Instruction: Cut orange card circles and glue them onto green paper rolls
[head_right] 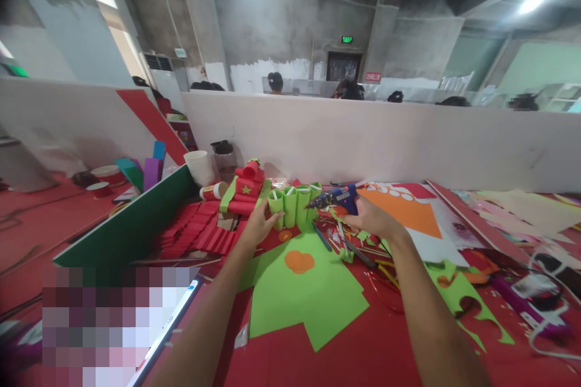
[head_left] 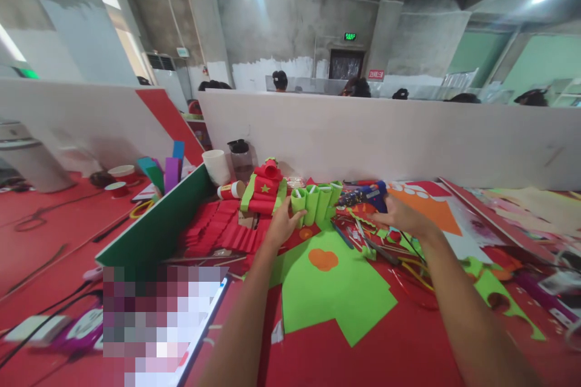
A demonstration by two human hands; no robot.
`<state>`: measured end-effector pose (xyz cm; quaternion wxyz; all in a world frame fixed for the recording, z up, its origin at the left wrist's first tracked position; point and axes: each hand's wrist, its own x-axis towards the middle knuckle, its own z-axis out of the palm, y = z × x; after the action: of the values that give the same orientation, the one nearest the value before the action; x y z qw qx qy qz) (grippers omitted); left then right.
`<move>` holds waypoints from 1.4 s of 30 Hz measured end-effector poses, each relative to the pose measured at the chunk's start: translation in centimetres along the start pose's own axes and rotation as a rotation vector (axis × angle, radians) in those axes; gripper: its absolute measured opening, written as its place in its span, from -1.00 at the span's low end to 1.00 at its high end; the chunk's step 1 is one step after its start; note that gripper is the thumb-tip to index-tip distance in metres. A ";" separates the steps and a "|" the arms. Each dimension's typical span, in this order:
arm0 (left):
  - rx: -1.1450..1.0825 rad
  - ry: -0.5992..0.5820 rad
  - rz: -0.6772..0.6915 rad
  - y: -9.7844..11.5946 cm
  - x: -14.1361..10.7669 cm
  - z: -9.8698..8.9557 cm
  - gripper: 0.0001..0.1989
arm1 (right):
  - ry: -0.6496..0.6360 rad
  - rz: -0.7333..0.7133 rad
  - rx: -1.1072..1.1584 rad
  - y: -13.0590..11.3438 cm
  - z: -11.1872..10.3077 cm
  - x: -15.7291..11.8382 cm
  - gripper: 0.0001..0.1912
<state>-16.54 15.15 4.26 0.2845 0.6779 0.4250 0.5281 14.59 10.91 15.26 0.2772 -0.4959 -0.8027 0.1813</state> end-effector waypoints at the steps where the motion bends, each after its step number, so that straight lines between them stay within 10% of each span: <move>1: 0.006 0.004 0.001 0.0 0.0 0.0 -0.54 | 0.004 0.036 -0.030 0.5 0.3 -0.6 -0.79; 9: 0.067 0.022 0.020 0.6 -0.2 -0.3 -0.56 | -0.014 0.109 -0.230 5.0 2.7 -3.4 -0.74; 18: 0.100 0.040 0.005 0.7 -0.1 -0.2 -0.57 | -0.403 0.412 -0.702 2.7 4.2 -2.9 -0.62; 28: 0.094 0.030 0.023 0.1 0.0 -0.2 -0.55 | -0.304 -0.157 -0.730 -8.6 14.0 1.2 -0.75; 42: 0.094 0.013 0.017 0.6 -0.1 -0.4 -0.56 | -0.339 -0.269 -0.827 -8.6 17.0 2.7 -0.78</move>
<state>-16.73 14.76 4.78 0.2449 0.6908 0.4453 0.5143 -2.97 9.27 7.56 -0.0577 -0.4195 -0.8988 -0.1131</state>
